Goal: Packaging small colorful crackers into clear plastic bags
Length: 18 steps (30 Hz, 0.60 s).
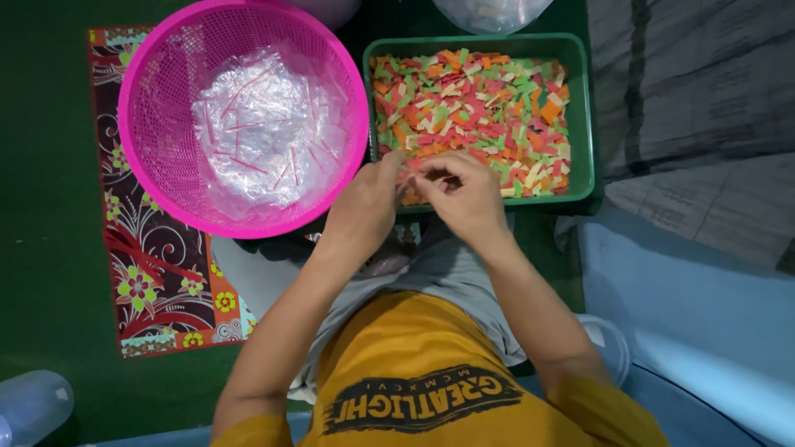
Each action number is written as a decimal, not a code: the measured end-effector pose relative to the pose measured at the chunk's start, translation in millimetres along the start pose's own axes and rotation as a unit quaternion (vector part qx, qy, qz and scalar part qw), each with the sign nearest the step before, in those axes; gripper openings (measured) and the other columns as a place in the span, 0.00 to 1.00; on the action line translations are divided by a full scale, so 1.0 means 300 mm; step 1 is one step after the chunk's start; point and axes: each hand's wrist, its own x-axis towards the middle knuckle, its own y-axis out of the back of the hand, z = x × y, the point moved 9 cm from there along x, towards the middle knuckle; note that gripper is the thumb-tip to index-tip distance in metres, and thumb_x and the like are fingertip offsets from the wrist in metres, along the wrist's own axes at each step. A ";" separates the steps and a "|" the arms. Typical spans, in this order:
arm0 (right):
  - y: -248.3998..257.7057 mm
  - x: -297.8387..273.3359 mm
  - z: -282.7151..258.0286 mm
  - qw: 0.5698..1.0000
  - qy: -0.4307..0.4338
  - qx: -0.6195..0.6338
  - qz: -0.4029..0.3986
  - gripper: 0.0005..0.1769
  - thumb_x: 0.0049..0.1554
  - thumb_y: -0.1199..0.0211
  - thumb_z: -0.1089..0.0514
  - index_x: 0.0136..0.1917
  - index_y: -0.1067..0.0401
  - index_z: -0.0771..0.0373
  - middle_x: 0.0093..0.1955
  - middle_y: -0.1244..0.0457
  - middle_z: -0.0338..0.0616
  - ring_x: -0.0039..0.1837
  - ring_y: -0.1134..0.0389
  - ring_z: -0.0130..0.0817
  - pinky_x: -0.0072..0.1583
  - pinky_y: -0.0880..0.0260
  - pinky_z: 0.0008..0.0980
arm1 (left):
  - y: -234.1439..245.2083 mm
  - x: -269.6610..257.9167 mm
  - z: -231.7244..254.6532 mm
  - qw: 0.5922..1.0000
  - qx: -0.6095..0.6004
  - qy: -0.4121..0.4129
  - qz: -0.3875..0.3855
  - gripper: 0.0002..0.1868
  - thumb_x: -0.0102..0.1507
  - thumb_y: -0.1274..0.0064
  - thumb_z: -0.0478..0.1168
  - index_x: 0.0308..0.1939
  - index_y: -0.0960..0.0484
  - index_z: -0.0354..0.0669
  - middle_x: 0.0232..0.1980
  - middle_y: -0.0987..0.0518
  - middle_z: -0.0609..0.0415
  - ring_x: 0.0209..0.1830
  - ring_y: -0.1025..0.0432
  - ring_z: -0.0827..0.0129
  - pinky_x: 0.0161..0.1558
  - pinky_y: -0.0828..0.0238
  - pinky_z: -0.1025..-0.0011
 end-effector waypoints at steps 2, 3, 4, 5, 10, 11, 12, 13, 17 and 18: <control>-0.014 0.001 -0.006 1.000 0.011 0.002 -0.015 0.11 0.45 0.30 0.61 0.43 0.25 0.58 0.41 0.35 0.43 0.41 0.33 0.30 0.37 0.31 0.18 | 0.004 0.004 0.008 1.000 0.011 -0.007 0.002 0.16 0.61 0.55 0.40 0.50 0.36 0.41 0.27 0.30 0.47 0.28 0.30 0.55 0.30 0.31 0.65; -0.014 -0.001 0.006 0.999 -0.026 0.029 -0.007 0.10 0.45 0.32 0.64 0.43 0.25 0.59 0.40 0.36 0.43 0.41 0.32 0.31 0.39 0.29 0.21 | 0.004 0.003 0.009 1.000 0.022 -0.009 0.002 0.15 0.61 0.55 0.40 0.50 0.36 0.42 0.27 0.29 0.48 0.28 0.29 0.56 0.31 0.31 0.66; -0.018 -0.007 0.018 0.996 -0.064 0.056 0.001 0.10 0.46 0.34 0.68 0.43 0.25 0.61 0.40 0.37 0.44 0.41 0.32 0.31 0.41 0.27 0.23 | 0.003 -0.001 0.010 0.999 0.032 -0.009 0.002 0.15 0.60 0.54 0.41 0.50 0.36 0.42 0.27 0.29 0.49 0.29 0.29 0.58 0.31 0.31 0.67; -0.020 -0.006 0.026 0.996 -0.063 0.056 0.000 0.10 0.46 0.34 0.68 0.43 0.25 0.61 0.40 0.37 0.44 0.41 0.32 0.31 0.41 0.27 0.23 | 0.000 -0.001 0.006 0.999 0.032 -0.009 0.003 0.15 0.60 0.54 0.41 0.50 0.36 0.42 0.27 0.29 0.49 0.29 0.29 0.58 0.31 0.31 0.67; -0.005 -0.010 0.068 0.996 -0.049 0.060 0.039 0.07 0.46 0.34 0.66 0.40 0.25 0.60 0.37 0.37 0.43 0.39 0.34 0.25 0.39 0.29 0.20 | -0.004 -0.005 0.000 1.000 0.025 -0.004 0.017 0.16 0.61 0.55 0.43 0.51 0.36 0.46 0.27 0.29 0.50 0.28 0.29 0.57 0.30 0.31 0.66; 0.002 -0.008 0.057 0.996 -0.050 0.060 0.039 0.07 0.46 0.34 0.66 0.40 0.25 0.60 0.37 0.37 0.43 0.39 0.34 0.25 0.39 0.29 0.20 | -0.009 -0.006 -0.001 1.000 0.024 -0.004 0.016 0.16 0.61 0.55 0.43 0.51 0.36 0.46 0.27 0.29 0.50 0.28 0.29 0.57 0.30 0.31 0.66; 0.011 -0.002 0.034 0.996 -0.029 0.070 0.038 0.07 0.46 0.34 0.67 0.40 0.25 0.61 0.37 0.36 0.42 0.38 0.34 0.24 0.38 0.30 0.18 | -0.009 -0.005 -0.003 0.999 0.033 -0.004 0.023 0.16 0.61 0.54 0.43 0.51 0.35 0.46 0.28 0.29 0.50 0.29 0.29 0.58 0.31 0.30 0.67; 0.019 0.003 0.011 0.996 -0.007 0.081 0.037 0.07 0.46 0.34 0.68 0.40 0.25 0.61 0.36 0.36 0.41 0.38 0.35 0.22 0.37 0.32 0.16 | -0.009 -0.003 -0.004 0.999 0.043 -0.005 0.030 0.16 0.60 0.53 0.44 0.50 0.35 0.47 0.28 0.29 0.51 0.29 0.29 0.60 0.31 0.30 0.68; 0.019 0.010 -0.020 0.986 0.029 0.158 0.034 0.10 0.51 0.39 0.71 0.47 0.30 0.67 0.46 0.37 0.47 0.48 0.34 0.29 0.47 0.30 0.23 | 0.009 0.010 -0.015 0.998 0.026 0.013 0.056 0.19 0.57 0.48 0.43 0.50 0.33 0.49 0.28 0.29 0.53 0.29 0.28 0.61 0.31 0.30 0.68; -0.002 0.007 -0.017 0.984 0.020 0.175 0.000 0.19 0.47 0.34 0.67 0.52 0.33 0.66 0.50 0.38 0.44 0.52 0.36 0.26 0.52 0.32 0.21 | 0.018 0.011 -0.017 0.998 0.000 0.022 0.059 0.20 0.57 0.46 0.42 0.51 0.33 0.47 0.29 0.28 0.51 0.31 0.27 0.60 0.33 0.29 0.68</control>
